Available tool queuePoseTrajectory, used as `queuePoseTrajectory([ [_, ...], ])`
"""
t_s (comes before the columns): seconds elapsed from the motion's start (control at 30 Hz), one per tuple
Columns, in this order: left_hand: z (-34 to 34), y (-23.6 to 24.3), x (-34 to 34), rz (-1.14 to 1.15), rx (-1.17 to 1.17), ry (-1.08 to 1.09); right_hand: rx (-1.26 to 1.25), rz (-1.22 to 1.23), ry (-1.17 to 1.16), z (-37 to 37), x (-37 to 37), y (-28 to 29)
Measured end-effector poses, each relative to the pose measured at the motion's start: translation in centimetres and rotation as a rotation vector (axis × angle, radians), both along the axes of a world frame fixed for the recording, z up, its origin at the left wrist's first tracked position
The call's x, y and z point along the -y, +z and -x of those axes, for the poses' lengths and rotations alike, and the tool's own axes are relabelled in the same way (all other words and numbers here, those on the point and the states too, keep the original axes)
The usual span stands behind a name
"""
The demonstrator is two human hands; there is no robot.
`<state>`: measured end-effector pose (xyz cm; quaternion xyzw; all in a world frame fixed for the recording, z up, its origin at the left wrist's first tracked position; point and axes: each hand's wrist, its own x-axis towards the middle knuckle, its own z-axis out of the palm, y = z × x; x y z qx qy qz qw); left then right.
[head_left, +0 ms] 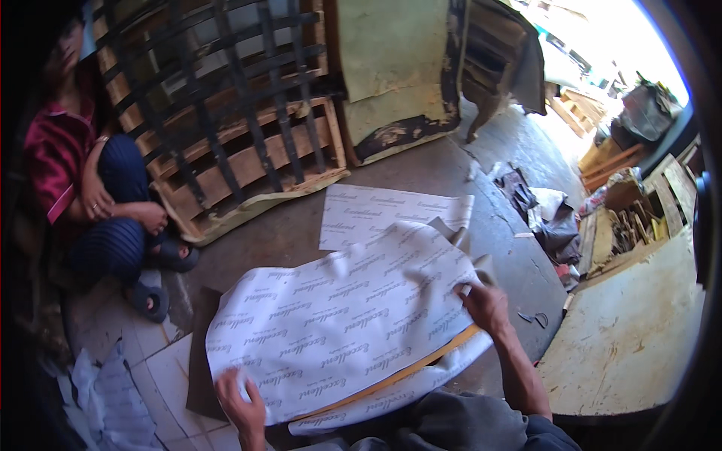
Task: The person wraps a foam cushion with patterned paper and fits a leather cover over the padding by hand.
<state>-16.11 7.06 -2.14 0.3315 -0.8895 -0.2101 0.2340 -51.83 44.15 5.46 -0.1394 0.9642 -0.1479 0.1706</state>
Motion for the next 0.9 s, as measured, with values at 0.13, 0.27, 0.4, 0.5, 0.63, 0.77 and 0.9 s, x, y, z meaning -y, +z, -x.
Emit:
queuePoseTrajectory([
  [0.13,4.1,-2.5,6.6,0.013,0.131,0.375,-0.583,0.005,0.006,6.4,0.5,-6.0],
  [0.27,4.6,2.1,6.5,-0.095,-0.082,0.138,-0.118,0.228,-0.162,8.8,-2.3,-8.2],
  [0.4,-2.5,4.3,6.5,-0.554,-0.247,0.000,0.019,0.591,-0.028,6.3,-4.0,-5.2],
  [0.5,-10.6,4.2,7.0,-1.145,-0.301,-0.348,0.173,0.821,-0.120,3.8,-10.0,-2.6],
  [0.63,-15.3,2.7,7.0,-1.254,0.293,-0.498,0.259,0.551,0.022,1.2,-25.0,-11.5],
  [0.77,-16.3,0.9,4.7,-1.060,0.963,-0.472,0.525,0.956,-0.111,-3.2,-21.9,-11.4],
  [0.9,-18.3,-1.4,6.1,-0.592,1.044,-0.295,0.585,1.042,-0.176,-2.2,-21.0,-10.9],
])
